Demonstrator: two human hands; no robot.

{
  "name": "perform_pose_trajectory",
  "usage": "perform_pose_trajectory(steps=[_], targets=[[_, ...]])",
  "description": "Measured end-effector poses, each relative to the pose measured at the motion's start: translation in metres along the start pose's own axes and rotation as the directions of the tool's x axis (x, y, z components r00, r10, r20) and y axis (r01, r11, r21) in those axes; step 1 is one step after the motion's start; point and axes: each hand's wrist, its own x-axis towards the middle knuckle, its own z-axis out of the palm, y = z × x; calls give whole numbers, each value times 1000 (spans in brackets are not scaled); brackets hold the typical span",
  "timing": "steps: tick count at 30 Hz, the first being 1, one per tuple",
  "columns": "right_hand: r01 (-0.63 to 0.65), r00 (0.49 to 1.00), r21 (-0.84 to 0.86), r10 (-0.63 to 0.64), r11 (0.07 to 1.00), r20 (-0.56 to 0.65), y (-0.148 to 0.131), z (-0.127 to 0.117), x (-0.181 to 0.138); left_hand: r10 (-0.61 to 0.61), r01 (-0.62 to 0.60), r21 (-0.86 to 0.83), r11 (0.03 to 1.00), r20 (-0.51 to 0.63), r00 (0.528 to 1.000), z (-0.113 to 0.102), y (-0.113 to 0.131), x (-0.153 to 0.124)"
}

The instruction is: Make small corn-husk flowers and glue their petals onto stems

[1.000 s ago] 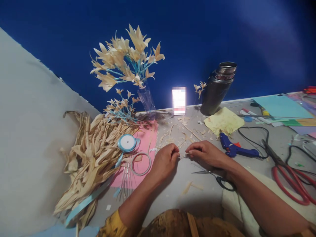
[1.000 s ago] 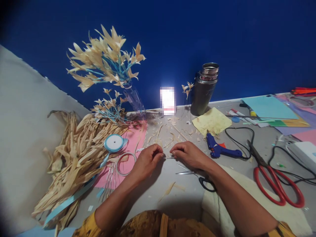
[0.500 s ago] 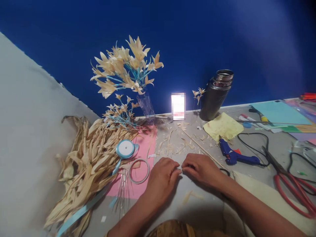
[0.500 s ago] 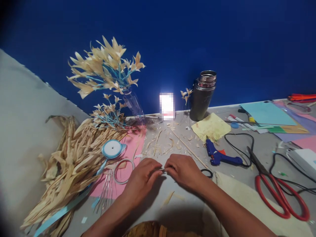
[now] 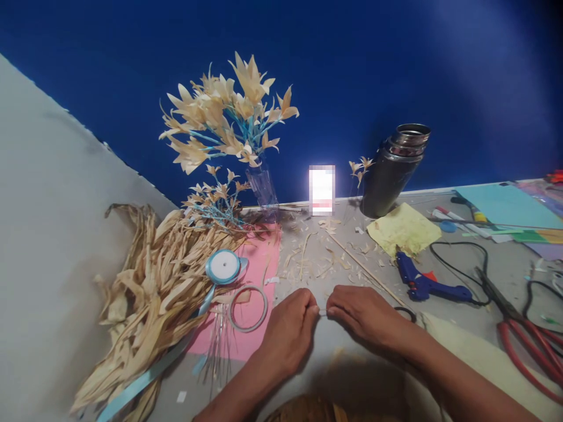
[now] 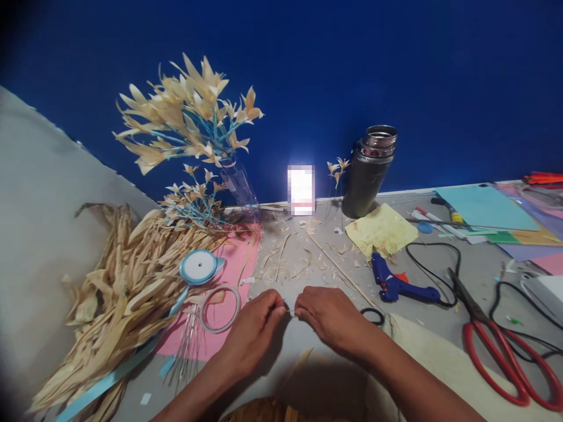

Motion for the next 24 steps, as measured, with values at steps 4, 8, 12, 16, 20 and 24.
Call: perform_pose_trajectory(steps=[4, 8, 12, 16, 20, 24], targets=[[-20, 999, 5, 20, 1000, 27, 1, -3, 1, -28, 28, 90, 996, 3, 1000, 4, -2, 3], [25, 1000, 94, -24, 995, -19, 3, -6, 2, -47, 48, 13, 999, -23, 999, 2, -3, 7], [-11, 995, 160, 26, 987, -92, 7, -11, 2, -70, 78, -344, 936, 35, 997, -4, -1, 9], [-266, 915, 118, 289, 957, -283, 26, -26, 9, -76, 98, -533, 840, 63, 995, -4, -4, 10], [-555, 734, -83, 440, 828, -517, 50, -41, 28, -58, 66, -393, 917, 32, 998, 0, -8, 9], [-527, 699, 17, 446, 849, -559, 64, -42, 45, 58, -63, -219, 974, -29, 998, -1, -7, 6]])
